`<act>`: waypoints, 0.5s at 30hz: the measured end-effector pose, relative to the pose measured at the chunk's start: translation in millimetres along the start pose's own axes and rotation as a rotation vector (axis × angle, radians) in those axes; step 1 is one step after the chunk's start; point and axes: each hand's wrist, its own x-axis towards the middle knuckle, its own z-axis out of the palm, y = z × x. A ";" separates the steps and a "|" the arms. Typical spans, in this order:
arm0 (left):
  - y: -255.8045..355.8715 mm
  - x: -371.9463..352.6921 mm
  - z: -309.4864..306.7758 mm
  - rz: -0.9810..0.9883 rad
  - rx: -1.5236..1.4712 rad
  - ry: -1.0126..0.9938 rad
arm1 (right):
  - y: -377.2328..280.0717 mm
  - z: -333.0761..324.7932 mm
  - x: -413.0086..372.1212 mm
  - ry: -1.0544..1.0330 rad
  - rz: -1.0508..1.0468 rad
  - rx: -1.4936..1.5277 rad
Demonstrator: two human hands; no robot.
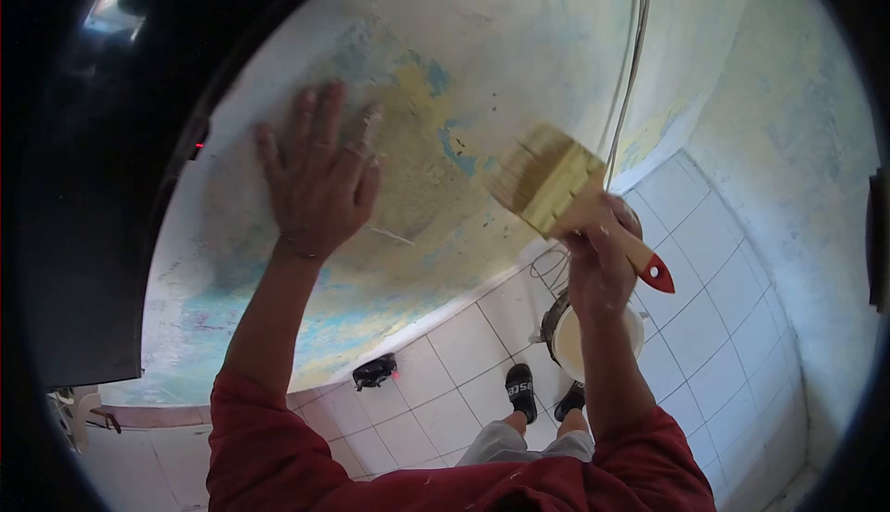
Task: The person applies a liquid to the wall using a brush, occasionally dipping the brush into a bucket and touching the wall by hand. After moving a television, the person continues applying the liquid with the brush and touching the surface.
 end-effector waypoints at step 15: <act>-19.5 -12.2 0.3 0.215 -0.368 0.083 | 40.0 127.0 12.0 -0.038 -0.403 -0.191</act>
